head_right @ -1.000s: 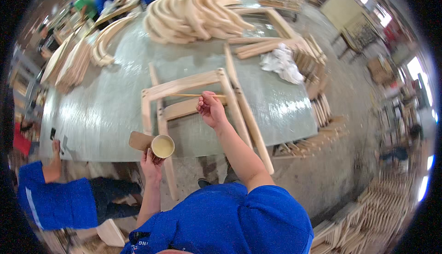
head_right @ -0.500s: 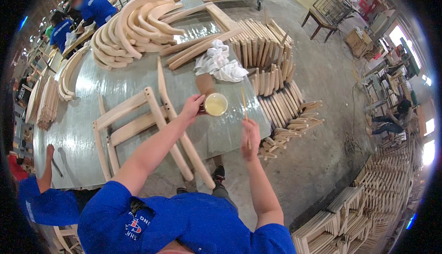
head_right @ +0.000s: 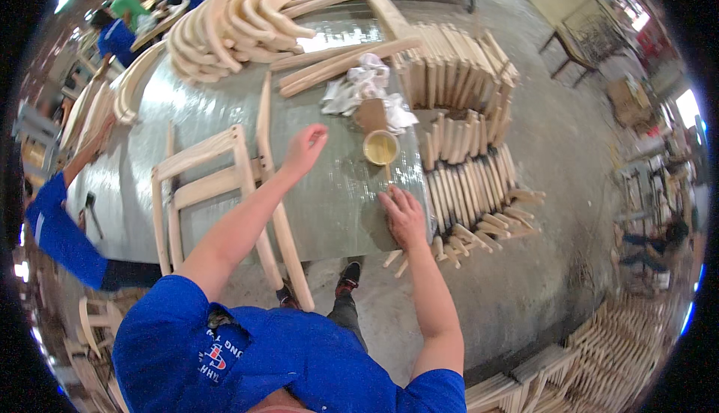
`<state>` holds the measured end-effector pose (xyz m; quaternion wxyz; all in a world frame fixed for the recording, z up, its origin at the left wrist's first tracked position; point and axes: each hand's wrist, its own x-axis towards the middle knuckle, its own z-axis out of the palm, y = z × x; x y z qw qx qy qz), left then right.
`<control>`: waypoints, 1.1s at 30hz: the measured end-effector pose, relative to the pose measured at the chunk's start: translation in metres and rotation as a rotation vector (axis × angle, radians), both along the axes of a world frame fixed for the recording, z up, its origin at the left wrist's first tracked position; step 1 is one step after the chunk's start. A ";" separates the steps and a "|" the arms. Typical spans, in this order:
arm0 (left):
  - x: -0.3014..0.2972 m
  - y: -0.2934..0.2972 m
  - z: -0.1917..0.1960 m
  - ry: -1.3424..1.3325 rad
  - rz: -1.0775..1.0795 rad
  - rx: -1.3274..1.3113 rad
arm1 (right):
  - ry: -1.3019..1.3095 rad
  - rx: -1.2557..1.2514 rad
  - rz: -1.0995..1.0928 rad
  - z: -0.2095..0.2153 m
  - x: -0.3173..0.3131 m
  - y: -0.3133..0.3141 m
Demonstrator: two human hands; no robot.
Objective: The person applies glue to pre-drilled holes in wooden chair frames and curved backrest pieces using a small brush and a cup of glue. They handle each piece one at a time, dip the brush, apply glue, and place the piece aside.
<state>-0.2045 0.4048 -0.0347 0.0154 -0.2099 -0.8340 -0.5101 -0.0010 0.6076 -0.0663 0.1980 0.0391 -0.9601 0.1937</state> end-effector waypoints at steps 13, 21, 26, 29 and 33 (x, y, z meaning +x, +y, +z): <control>0.225 -0.418 0.024 -0.564 0.898 -1.099 | -0.402 -0.449 0.219 0.043 0.024 -0.215; 0.236 -0.499 -0.003 -0.563 0.977 -0.797 | -0.546 -0.444 0.075 0.020 0.006 -0.317; 0.240 -0.633 -0.013 -0.568 1.028 -0.730 | -0.493 -0.466 0.148 0.018 -0.008 -0.443; 0.226 -0.724 -0.008 -0.528 1.066 -0.704 | -0.476 -0.470 0.235 0.018 -0.036 -0.529; 0.183 -0.828 0.016 -0.482 1.139 -0.785 | -0.473 -0.477 0.325 0.017 -0.096 -0.639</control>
